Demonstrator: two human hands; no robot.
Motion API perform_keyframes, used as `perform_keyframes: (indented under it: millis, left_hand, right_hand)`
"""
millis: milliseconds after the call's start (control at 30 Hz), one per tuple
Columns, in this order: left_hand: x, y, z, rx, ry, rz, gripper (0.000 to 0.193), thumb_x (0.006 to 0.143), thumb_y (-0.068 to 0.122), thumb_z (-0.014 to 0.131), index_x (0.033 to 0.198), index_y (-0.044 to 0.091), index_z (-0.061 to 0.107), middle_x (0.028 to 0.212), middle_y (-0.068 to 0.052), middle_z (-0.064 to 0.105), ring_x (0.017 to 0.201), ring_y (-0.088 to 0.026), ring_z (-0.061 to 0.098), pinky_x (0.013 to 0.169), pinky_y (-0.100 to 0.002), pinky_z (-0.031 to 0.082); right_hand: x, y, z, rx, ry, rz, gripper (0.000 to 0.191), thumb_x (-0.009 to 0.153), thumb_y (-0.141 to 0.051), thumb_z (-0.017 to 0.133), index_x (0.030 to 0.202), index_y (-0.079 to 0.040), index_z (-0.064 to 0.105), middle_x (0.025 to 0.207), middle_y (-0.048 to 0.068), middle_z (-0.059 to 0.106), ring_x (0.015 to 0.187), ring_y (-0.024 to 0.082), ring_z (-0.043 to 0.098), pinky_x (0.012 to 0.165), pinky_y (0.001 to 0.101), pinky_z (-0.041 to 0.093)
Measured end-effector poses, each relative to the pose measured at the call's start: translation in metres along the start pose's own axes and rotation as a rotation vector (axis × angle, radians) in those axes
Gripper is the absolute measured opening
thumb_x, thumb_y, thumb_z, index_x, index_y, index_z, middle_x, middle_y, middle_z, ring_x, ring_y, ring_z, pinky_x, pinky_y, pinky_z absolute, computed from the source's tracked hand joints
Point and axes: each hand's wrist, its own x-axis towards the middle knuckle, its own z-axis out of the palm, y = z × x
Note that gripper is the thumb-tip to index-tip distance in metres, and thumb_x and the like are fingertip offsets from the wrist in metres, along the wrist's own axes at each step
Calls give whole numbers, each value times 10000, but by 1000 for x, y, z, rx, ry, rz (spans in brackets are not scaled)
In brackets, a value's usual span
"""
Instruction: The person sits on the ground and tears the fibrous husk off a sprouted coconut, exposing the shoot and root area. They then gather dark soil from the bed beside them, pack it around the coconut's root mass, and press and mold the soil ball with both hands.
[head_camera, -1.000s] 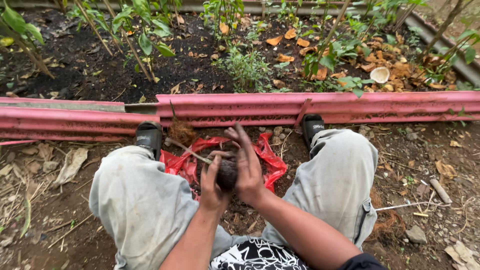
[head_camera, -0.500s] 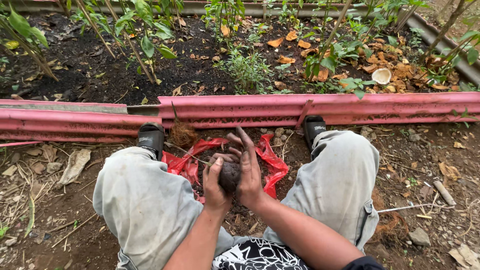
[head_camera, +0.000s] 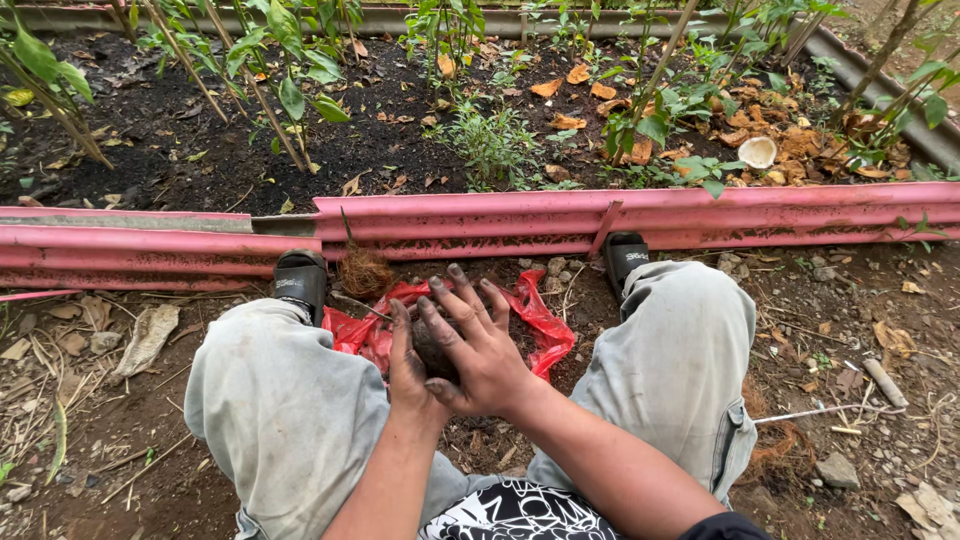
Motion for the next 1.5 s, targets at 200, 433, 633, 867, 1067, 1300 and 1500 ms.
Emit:
perform_keyframes:
  millis: [200,433,633,867,1067,1300,1500]
  left_hand:
    - [-5,-2,-12,295,-382,409,341,1123,332,595,1148,-3,656,1188,-136,678,1170,-242,616,1094,-418,473]
    - [13,-1,-29,128,-62,359,220,1053,271,598,1092,64,663,1057,-108,697,1001,-250,669,961,-445,516]
    - [8,-6,-12,75,-106,129,383,1032,378,505,1173,51,646,1191,-106,703,1093,-223,679,978,-385,535]
    - [0,-3,-9,224,-84,150,438,1058,333,468,1373,43,563,1312,-114,641,1200,-232,614,1038,-398,478]
    - [12,-6,-31,153,-95,88,463,1009,353,447,1352,62,557,1272,-118,662,1160,-247,643,1024,-398,496]
    - [7,-2,-42,533,-510,392,530,1229,399,440,1220,-101,615,1191,-197,664,1111,-254,643,1046,-395,501]
    - [-10,-7,1,1157,-82,1075,695,1121,548,231,1512,4,420,1573,-217,409,1506,-315,363,1254,-465,250]
  right_hand:
    - [-10,-4,13,577,127,245,501,1147,-217,360,1571,49,387,1647,234,426,1609,429,354,1353,488,257]
    - [-5,-4,16,569,132,354,563,1125,-231,360,1610,51,307,1679,249,353,1617,463,243,1334,513,181]
    - [2,-7,1,266,90,69,572,1067,-298,437,1525,46,442,1575,271,439,1555,472,336,1308,574,227]
    - [4,-15,4,257,65,150,485,1057,-251,470,1451,11,578,1465,301,563,1464,500,493,1261,590,363]
    - [1,-9,4,250,-36,162,645,1028,-470,511,1509,-42,529,1562,280,430,1553,460,333,1283,544,279]
    - [-2,15,14,872,-28,627,854,1069,-649,249,1669,-42,223,1565,200,358,1507,302,329,1256,456,238]
    - [-10,4,28,1147,-205,752,573,1067,-515,491,1255,7,632,1111,106,700,1041,127,619,954,315,511]
